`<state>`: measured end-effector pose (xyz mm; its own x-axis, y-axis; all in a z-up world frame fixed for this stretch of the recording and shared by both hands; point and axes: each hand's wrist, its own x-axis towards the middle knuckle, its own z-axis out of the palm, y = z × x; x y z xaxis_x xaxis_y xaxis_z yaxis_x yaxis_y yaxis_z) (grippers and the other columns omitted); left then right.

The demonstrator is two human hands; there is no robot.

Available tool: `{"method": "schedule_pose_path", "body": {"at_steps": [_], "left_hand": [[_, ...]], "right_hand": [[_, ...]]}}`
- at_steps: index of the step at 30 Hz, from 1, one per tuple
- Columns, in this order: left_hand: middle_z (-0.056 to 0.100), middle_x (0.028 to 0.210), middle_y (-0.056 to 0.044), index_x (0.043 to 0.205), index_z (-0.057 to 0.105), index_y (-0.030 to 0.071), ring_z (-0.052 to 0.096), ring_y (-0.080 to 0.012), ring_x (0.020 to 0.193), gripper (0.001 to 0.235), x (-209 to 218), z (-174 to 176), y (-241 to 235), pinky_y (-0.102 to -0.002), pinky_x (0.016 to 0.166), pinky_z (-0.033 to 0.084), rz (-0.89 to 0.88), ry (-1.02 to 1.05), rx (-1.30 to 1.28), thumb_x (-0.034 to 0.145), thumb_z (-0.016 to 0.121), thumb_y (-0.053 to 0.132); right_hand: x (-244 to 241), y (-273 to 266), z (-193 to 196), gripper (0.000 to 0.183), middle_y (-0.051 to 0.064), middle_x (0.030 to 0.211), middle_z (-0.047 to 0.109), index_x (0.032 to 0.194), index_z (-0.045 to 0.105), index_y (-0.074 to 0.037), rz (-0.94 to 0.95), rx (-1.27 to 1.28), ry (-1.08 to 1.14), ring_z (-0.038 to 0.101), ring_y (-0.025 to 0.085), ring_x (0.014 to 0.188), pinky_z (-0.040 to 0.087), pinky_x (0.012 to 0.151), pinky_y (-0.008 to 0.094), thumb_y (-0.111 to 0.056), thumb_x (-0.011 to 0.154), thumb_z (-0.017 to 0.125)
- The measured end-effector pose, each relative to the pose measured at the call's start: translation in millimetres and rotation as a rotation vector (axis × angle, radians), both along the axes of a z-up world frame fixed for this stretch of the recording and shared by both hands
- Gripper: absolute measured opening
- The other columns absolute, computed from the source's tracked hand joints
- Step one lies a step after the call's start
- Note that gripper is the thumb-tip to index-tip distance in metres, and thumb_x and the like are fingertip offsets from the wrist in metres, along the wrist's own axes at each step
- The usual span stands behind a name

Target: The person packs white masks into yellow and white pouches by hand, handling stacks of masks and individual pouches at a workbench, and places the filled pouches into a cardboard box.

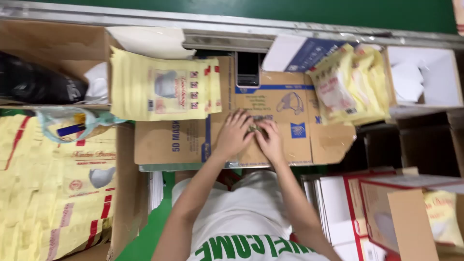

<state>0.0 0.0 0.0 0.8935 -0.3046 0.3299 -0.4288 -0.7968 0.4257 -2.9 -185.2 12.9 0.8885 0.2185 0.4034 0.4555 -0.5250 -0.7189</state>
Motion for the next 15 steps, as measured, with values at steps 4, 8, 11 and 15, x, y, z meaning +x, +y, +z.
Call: {"method": "schedule_pose_path", "body": {"at_steps": [4,8,11,15], "left_hand": [[0.054,0.147,-0.014,0.131,0.062,0.008,0.042,-0.0346,0.147,0.046,-6,9,1,-0.051,0.124,0.029,0.004,0.037,-0.075,0.093,0.066,0.035],[0.053,0.147,-0.016,0.13,0.063,0.006,0.041,-0.0357,0.145,0.046,0,13,5,-0.052,0.122,0.029,-0.005,0.002,-0.065,0.093,0.068,0.033],[0.054,0.146,-0.014,0.13,0.064,0.006,0.042,-0.0355,0.145,0.046,-4,11,3,-0.051,0.121,0.03,-0.01,-0.003,-0.142,0.091,0.068,0.03],[0.055,0.146,-0.014,0.129,0.064,0.006,0.043,-0.0351,0.144,0.046,-4,12,4,-0.052,0.121,0.031,0.005,-0.027,-0.16,0.09,0.069,0.03]], "right_hand": [[-14,10,-8,0.016,0.012,0.111,0.072,0.107,0.071,-0.003,-0.204,0.125,0.114,0.067,0.03,0.105,0.053,0.093,0.037,-0.006,0.091,0.07],[-8,11,5,0.014,0.013,0.109,0.072,0.102,0.071,-0.003,-0.076,-0.047,-0.052,0.065,0.033,0.105,0.051,0.093,0.041,-0.005,0.088,0.072],[-10,9,3,0.013,0.013,0.107,0.071,0.099,0.072,-0.005,-0.046,-0.092,-0.044,0.065,0.033,0.102,0.052,0.089,0.041,-0.007,0.086,0.074],[-10,12,5,0.011,0.012,0.104,0.072,0.098,0.072,-0.004,-0.069,-0.076,-0.039,0.066,0.032,0.099,0.052,0.087,0.041,-0.006,0.086,0.073]]}}
